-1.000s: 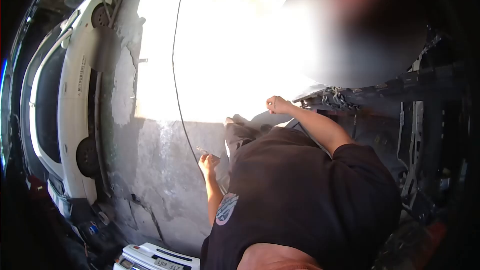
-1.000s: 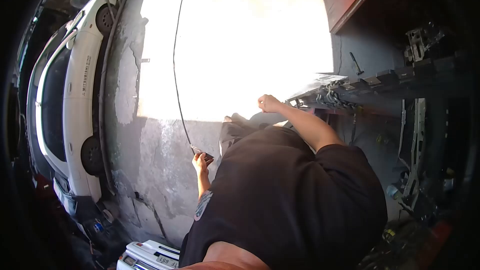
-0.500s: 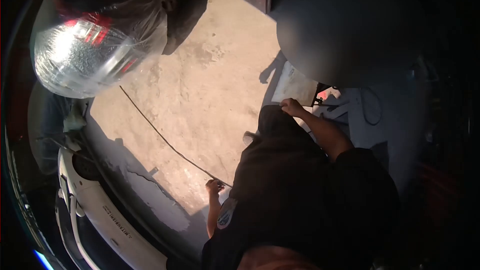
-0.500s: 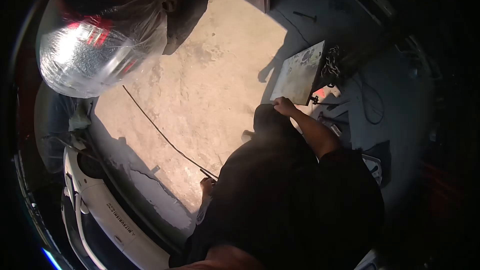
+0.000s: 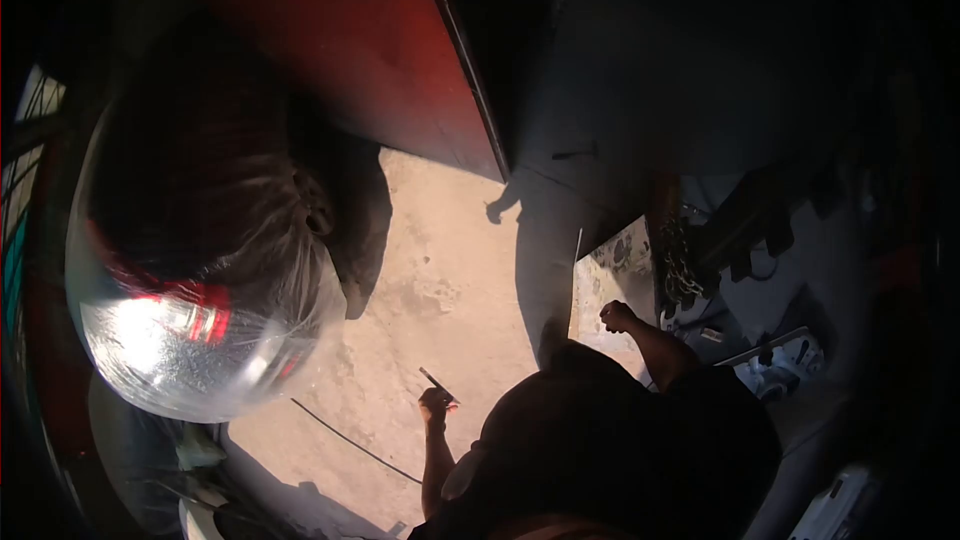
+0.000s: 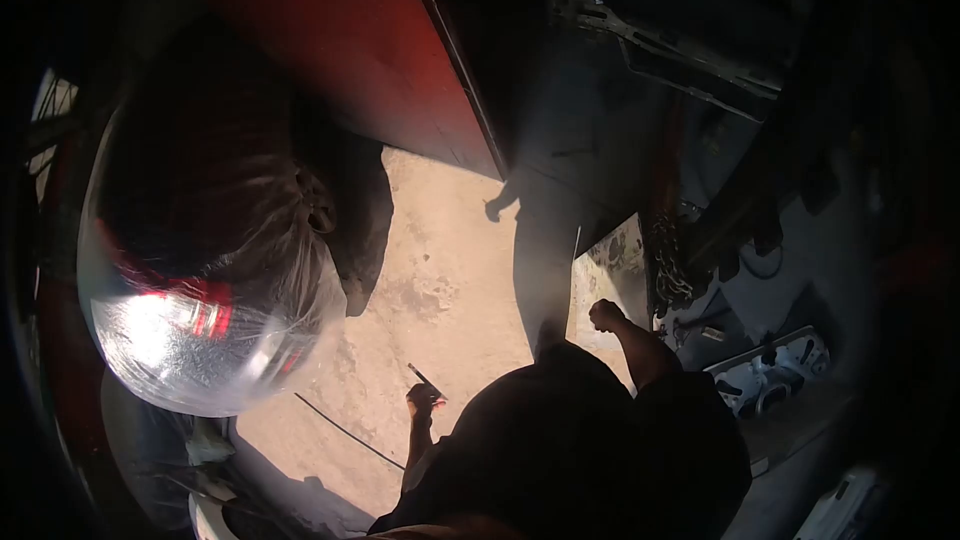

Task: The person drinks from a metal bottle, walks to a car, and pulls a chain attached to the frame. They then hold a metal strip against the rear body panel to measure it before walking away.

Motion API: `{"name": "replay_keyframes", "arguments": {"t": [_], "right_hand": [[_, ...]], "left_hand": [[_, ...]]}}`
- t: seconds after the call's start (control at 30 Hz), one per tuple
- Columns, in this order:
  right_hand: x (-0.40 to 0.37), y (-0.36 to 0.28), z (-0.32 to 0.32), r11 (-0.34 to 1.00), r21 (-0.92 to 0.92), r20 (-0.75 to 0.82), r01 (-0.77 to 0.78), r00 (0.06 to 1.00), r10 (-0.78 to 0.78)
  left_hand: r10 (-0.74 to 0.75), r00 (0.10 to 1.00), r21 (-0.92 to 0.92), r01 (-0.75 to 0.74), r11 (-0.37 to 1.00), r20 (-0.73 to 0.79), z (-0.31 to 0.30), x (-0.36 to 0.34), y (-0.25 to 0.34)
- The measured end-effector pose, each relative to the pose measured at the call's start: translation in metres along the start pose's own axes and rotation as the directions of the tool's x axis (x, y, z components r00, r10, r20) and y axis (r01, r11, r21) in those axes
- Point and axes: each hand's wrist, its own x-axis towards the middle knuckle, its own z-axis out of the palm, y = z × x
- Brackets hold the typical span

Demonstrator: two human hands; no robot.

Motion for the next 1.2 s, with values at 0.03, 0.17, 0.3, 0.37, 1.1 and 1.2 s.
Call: {"name": "replay_keyframes", "arguments": {"t": [0.03,0.17,0.3,0.37,1.1,1.2], "right_hand": [[0.012,-0.011,-0.008,1.0,0.017,-0.015,-0.004,1.0,0.004],[0.057,-0.046,-0.031,0.988,0.134,-0.158,0.083,0.986,-0.061],[0.078,-0.106,-0.04,0.967,0.202,-0.227,0.157,0.968,-0.11],[0.092,-0.12,-0.038,0.96,0.223,-0.219,0.168,0.969,-0.118],[0.146,-0.21,-0.11,0.731,0.682,-0.331,-0.027,0.88,0.342],[0.157,-0.207,-0.11,0.746,0.666,-0.326,0.025,0.909,0.26]], "left_hand": [[-0.009,1.0,-0.011,0.009,1.0,0.028,0.009,0.014,0.014],[-0.218,0.975,0.109,0.213,0.971,0.035,0.022,0.1,0.029],[-0.386,0.923,0.267,0.368,0.891,0.013,0.017,0.174,0.045],[-0.229,0.954,0.405,0.136,0.904,0.192,0.025,0.222,0.065],[-0.281,0.794,0.421,0.035,0.907,0.539,0.27,0.568,0.318],[-0.335,0.767,0.456,0.063,0.888,0.547,0.254,0.567,0.284]]}}
